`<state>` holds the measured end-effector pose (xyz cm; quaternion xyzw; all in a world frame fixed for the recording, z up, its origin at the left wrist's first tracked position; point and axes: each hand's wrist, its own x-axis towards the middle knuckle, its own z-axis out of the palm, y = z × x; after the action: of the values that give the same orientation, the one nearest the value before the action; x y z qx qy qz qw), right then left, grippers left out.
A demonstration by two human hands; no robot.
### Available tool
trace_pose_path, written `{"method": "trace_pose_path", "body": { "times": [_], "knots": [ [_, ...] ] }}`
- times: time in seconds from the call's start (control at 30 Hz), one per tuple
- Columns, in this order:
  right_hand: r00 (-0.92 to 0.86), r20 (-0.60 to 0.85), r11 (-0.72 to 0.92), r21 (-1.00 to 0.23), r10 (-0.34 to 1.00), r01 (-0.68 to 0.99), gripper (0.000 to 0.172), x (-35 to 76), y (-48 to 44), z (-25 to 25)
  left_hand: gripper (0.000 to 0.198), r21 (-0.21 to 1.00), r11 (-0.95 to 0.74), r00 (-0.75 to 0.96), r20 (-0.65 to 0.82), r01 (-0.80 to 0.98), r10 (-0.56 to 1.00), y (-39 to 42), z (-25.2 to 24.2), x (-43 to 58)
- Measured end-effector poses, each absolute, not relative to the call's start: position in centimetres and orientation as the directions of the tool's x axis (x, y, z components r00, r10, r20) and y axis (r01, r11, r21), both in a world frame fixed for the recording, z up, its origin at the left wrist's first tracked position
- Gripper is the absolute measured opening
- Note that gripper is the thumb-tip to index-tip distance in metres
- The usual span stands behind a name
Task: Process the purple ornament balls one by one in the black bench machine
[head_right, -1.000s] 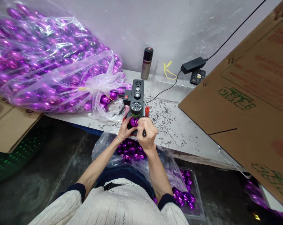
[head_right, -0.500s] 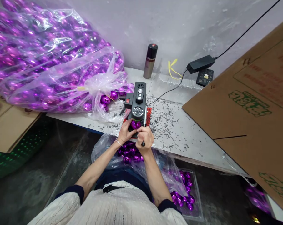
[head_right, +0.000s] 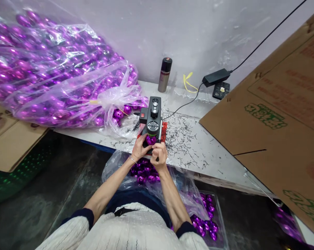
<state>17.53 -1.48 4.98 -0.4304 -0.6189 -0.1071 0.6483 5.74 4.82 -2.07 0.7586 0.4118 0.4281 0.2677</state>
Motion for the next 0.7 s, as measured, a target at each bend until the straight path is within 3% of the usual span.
{"method": "trace_pose_path", "body": {
  "times": [0.2,0.3,0.47,0.6,0.7],
  "knots": [
    [0.324,0.827,0.529,-0.547,0.459,0.648,0.031,17.5,-1.5,10.2,0.065,0.705,-0.590,0.367,0.468,0.395,0.804,4.5,-1.8,5.2],
    [0.303,0.807,0.518,-0.566,0.506,0.642,0.029,17.7,-1.8,12.0,0.060,0.588,-0.691,0.474,0.508,0.419,0.719,1.8,-1.8,4.2],
    [0.236,0.834,0.561,-0.518,0.498,0.646,0.026,17.9,-2.3,10.8,0.073,0.424,-0.807,0.577,0.564,0.411,0.591,-2.3,-1.7,1.7],
    [0.224,0.853,0.581,-0.492,0.472,0.648,0.025,17.9,-2.3,9.4,0.040,0.454,-0.712,0.434,0.576,0.535,0.693,2.8,0.4,-0.5],
    [0.222,0.861,0.596,-0.482,0.457,0.642,0.025,17.8,-2.2,9.3,0.035,0.496,-0.454,0.190,0.493,0.740,0.849,10.8,3.2,-2.5]
  ]
}}
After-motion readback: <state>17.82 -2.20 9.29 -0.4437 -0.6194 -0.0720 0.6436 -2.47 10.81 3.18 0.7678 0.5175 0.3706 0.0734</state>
